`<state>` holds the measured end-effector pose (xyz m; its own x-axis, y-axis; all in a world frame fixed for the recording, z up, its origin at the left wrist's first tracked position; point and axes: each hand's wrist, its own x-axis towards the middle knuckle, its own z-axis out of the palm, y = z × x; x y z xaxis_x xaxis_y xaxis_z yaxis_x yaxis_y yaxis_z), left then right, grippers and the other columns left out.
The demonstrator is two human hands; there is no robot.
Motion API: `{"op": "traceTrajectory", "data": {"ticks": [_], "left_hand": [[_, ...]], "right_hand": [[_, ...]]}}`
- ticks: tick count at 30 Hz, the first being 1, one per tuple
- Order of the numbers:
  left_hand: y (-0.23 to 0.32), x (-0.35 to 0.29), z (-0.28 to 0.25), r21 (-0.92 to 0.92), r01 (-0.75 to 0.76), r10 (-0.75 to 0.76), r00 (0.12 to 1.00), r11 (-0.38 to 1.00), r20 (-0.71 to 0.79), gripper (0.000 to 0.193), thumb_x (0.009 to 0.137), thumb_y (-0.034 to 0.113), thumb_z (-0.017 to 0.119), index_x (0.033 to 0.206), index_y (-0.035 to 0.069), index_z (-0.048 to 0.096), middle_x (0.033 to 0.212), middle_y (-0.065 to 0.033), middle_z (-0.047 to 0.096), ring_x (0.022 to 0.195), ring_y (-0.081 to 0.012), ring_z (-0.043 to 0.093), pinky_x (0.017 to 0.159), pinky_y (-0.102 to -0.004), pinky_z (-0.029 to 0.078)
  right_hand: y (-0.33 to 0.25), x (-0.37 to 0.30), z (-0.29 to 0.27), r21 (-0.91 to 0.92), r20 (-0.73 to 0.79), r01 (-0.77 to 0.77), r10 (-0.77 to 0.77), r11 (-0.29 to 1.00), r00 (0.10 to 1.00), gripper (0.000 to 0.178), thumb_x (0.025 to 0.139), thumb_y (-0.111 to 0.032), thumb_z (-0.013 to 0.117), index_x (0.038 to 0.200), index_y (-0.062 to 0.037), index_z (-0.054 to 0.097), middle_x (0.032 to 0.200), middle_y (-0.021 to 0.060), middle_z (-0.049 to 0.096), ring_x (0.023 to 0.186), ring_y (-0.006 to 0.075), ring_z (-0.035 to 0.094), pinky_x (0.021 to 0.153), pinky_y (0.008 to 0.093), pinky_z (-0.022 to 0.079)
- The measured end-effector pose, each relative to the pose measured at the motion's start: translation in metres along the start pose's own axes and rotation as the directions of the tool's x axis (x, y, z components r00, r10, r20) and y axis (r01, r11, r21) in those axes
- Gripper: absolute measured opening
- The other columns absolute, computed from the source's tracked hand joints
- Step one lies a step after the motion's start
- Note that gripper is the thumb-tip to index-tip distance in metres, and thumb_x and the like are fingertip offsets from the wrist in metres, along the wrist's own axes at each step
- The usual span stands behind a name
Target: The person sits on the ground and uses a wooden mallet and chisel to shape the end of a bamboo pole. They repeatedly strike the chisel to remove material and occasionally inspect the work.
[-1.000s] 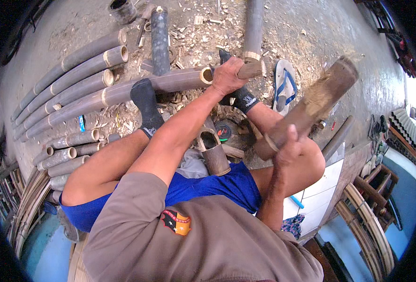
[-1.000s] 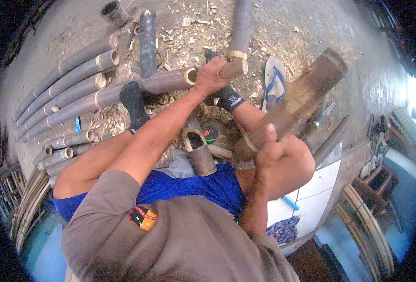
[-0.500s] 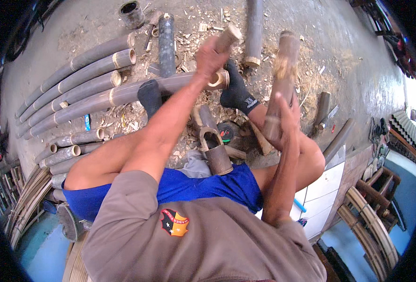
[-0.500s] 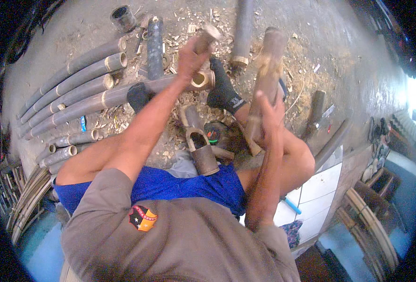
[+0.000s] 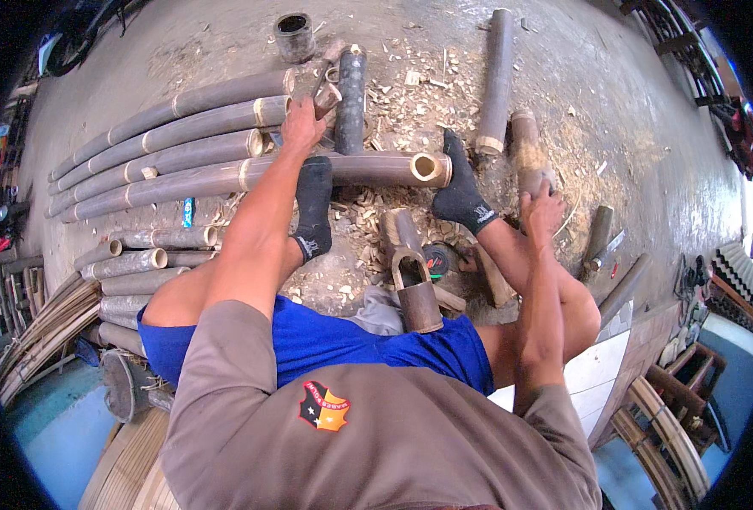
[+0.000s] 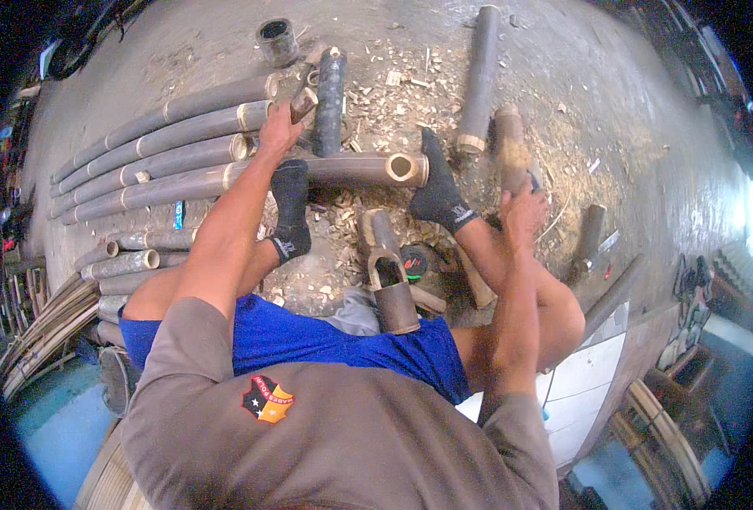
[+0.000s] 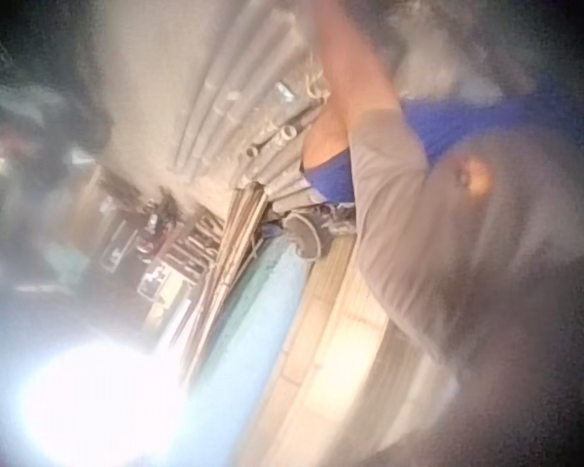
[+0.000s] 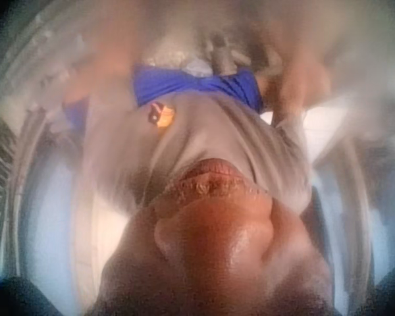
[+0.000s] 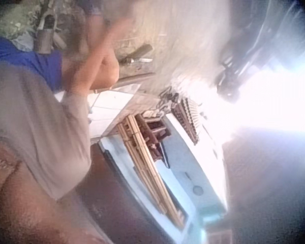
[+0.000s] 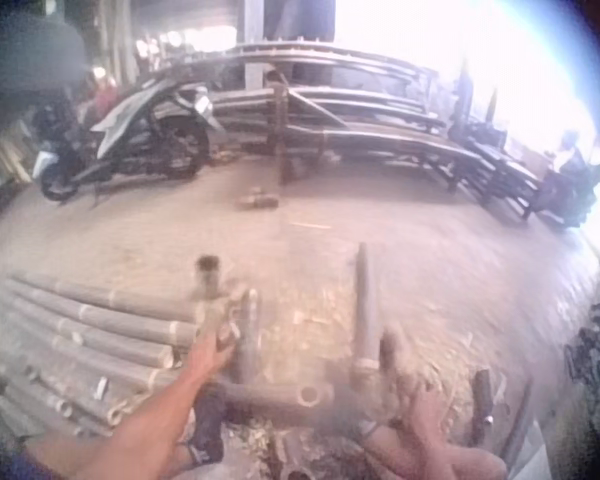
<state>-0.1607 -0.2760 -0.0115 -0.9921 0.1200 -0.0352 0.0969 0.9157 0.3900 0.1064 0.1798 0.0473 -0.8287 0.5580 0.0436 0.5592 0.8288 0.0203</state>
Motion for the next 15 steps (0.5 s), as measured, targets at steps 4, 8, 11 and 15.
{"op": "traceTrajectory", "data": {"ticks": [4, 8, 11, 15], "left_hand": [[-0.011, -0.004, 0.011, -0.007, 0.027, -0.027, 1.0, 1.0, 0.014, 0.062, 0.084, 0.03, 0.076, 0.135, 0.008, 0.049, 0.13, -0.0268, 0.05, 0.115, -0.0473, 0.06, 0.095, -0.0576, 0.05], [0.011, -0.027, 0.015, 0.073, -0.022, 0.036, 0.978, 0.997, -0.207, 0.064, 0.083, 0.036, 0.077, 0.134, 0.008, 0.053, 0.129, -0.0237, 0.052, 0.12, -0.0421, 0.056, 0.102, -0.0538, 0.046], [0.042, -0.041, 0.015, 0.105, -0.354, 0.369, 0.887, 0.929, -0.277, 0.063, 0.081, 0.045, 0.077, 0.129, 0.009, 0.059, 0.124, -0.0195, 0.056, 0.122, -0.0383, 0.052, 0.105, -0.0509, 0.043], [0.081, -0.066, 0.023, 0.013, -0.59, 0.587, 0.806, 0.808, 0.083, 0.068, 0.078, 0.058, 0.077, 0.124, 0.009, 0.063, 0.118, -0.0156, 0.065, 0.119, -0.0351, 0.056, 0.105, -0.0512, 0.04]], "right_hand": [[-0.066, -0.068, -0.022, 0.276, -0.038, 0.193, -0.19, 0.942, 0.981, 0.057, 0.089, -0.039, 0.07, 0.136, -0.0089, 0.057, 0.11, 0.0307, 0.064, 0.108, 0.0455, 0.063, 0.088, 0.0542, 0.053], [-0.113, -0.167, -0.032, 0.333, 0.537, 0.175, -0.339, 0.927, 0.772, 0.068, 0.09, -0.048, 0.067, 0.141, -0.0061, 0.051, 0.12, 0.0324, 0.063, 0.09, 0.0474, 0.069, 0.076, 0.0559, 0.057], [-0.113, -0.226, -0.027, 0.298, 0.64, 0.198, -0.35, 0.934, 0.684, 0.097, 0.086, -0.05, 0.074, 0.159, -0.011, 0.025, 0.115, 0.0355, 0.063, 0.096, 0.0511, 0.068, 0.076, 0.0572, 0.057], [-0.106, -0.252, -0.011, 0.368, 0.634, 0.154, -0.369, 0.917, 0.679, 0.117, 0.081, -0.043, 0.082, 0.163, -0.0104, 0.005, 0.113, 0.0388, 0.061, 0.096, 0.0525, 0.068, 0.081, 0.0574, 0.056]]}}
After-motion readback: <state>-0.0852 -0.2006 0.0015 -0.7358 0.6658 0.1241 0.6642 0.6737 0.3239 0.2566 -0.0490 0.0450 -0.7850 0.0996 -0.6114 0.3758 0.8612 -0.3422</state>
